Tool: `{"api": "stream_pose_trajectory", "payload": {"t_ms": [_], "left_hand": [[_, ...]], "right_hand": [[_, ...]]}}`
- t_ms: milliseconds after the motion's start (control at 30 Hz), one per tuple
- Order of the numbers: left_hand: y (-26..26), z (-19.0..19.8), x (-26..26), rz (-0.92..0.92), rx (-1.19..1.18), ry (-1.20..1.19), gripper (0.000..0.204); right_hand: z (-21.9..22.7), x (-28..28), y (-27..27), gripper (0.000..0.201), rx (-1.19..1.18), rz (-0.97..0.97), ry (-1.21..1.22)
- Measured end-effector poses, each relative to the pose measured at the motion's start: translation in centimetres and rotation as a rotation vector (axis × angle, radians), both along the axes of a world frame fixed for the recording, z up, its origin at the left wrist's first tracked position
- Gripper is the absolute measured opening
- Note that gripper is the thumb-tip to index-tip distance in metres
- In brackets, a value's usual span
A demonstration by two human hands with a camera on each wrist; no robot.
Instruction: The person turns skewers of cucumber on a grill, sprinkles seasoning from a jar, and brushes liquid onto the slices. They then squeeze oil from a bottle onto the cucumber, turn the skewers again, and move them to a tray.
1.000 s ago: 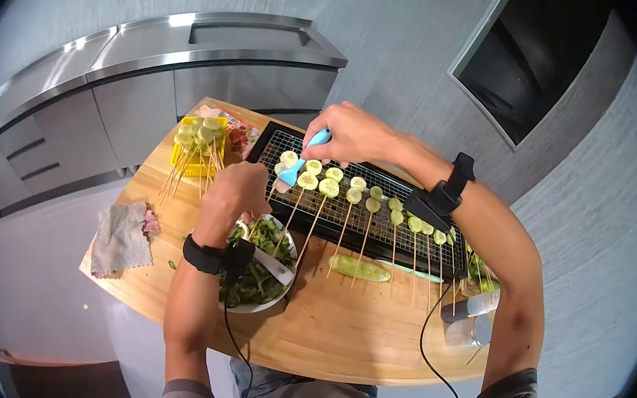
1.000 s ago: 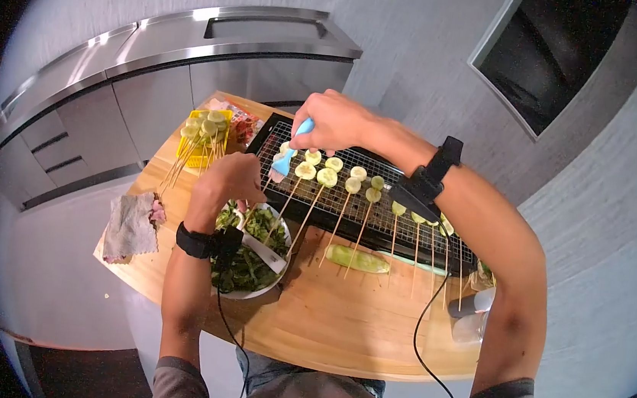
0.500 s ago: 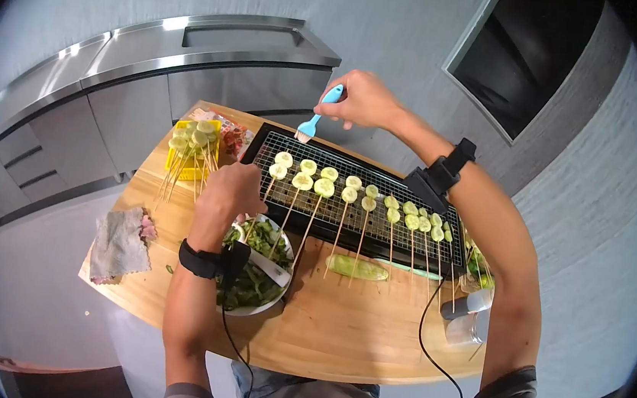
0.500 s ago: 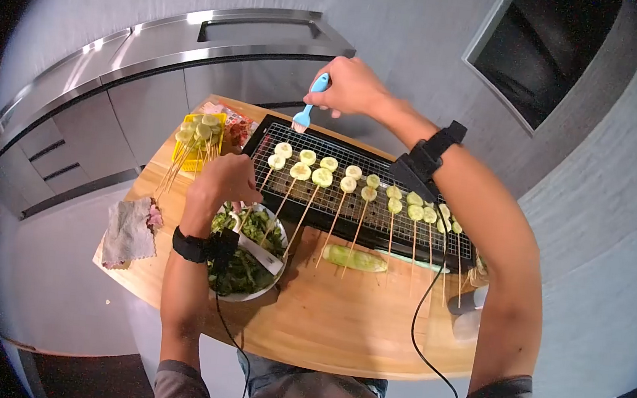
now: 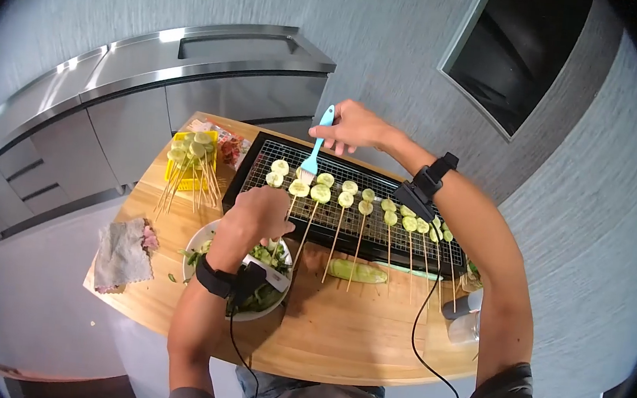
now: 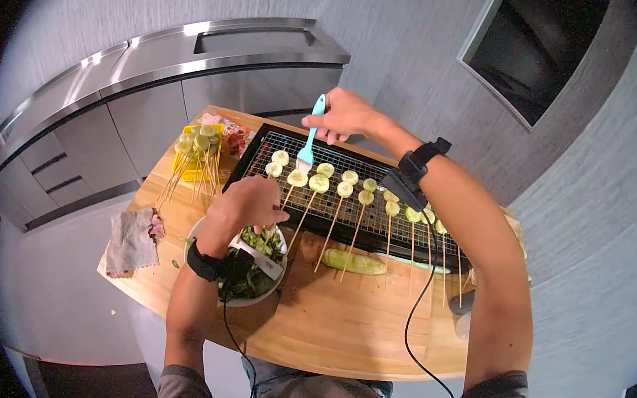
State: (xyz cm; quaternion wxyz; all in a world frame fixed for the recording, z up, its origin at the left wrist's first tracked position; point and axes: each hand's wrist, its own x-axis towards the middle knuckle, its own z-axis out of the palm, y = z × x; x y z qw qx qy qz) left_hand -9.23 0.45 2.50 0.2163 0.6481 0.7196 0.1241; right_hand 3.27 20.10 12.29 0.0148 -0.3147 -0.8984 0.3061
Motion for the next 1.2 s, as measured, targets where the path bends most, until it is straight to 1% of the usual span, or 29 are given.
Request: {"api": "stream_pose_trajectory", "payload": {"t_ms": [67,100,167,200,267,300,367,400,467,500,600,767,833,900,967,1100,1167,1200], "left_hand": [[0.0,0.1,0.1,-0.010,-0.011,-0.024,0.019],[0.0,0.1,0.2,-0.011,-0.014,-0.025,0.019],[0.0,-0.1,0.2,-0.003,0.004,-0.006,0.018],[0.0,-0.1,0.1,-0.006,0.004,-0.008,0.018],[0.1,-0.3,0.0,0.001,-0.003,-0.023,0.018],[0.1,-0.4,0.0,-0.001,-0.007,-0.026,0.018],[0.1,-0.3,0.0,0.006,0.013,0.027,0.027],[-0.1,-0.1,0.0,0.006,0.007,0.008,0.027],[-0.1,0.0,0.0,0.002,-0.010,-0.003,0.025],[-0.1,0.0,-0.1,0.003,-0.027,-0.014,0.023],[-0.2,-0.3,-0.1,0.008,-0.002,-0.012,0.025],[-0.1,-0.4,-0.4,-0.005,0.015,-0.035,0.028],[-0.1,-0.4,-0.4,-0.015,0.012,0.003,0.029],[0.0,-0.8,-0.5,-0.017,0.027,0.016,0.027],[0.1,-0.9,-0.4,-0.007,0.021,0.020,0.026],[0.3,-1.2,0.0,-0.015,0.012,0.010,0.023],[0.2,-1.3,0.4,0.020,0.137,0.194,0.026],[0.2,-1.3,0.5,0.016,0.139,0.198,0.026]], "right_hand": [[0.1,0.0,0.1,0.034,0.116,-0.046,0.087],[0.1,0.0,0.2,0.034,0.113,-0.048,0.086],[0.2,0.2,0.1,0.035,0.218,-0.028,0.109],[0.1,0.4,0.0,0.035,0.217,-0.031,0.107],[0.0,0.9,-0.4,0.037,0.252,0.077,0.089],[-0.1,1.0,-0.6,0.037,0.248,0.075,0.085],[0.1,1.2,-1.5,0.038,0.241,0.092,0.030],[0.3,1.4,-2.1,0.038,0.238,0.087,0.028],[0.7,1.5,-3.0,0.044,0.069,0.073,0.028],[0.6,1.4,-3.1,0.044,0.071,0.069,0.031],[0.0,1.2,-2.4,0.049,-0.034,0.062,0.038],[-1.0,0.4,-0.7,0.043,0.016,-0.005,0.087],[-1.1,0.6,-0.2,0.039,0.114,-0.068,0.179],[-1.1,1.0,0.2,0.036,0.151,-0.069,0.188],[-0.8,1.8,-0.1,0.037,0.277,0.031,0.261],[-0.3,3.2,-0.6,0.041,0.198,0.006,0.195],[-0.6,3.7,-0.8,0.044,0.082,-0.021,0.132],[-0.9,4.1,-1.0,0.045,0.050,-0.019,0.124]]}}
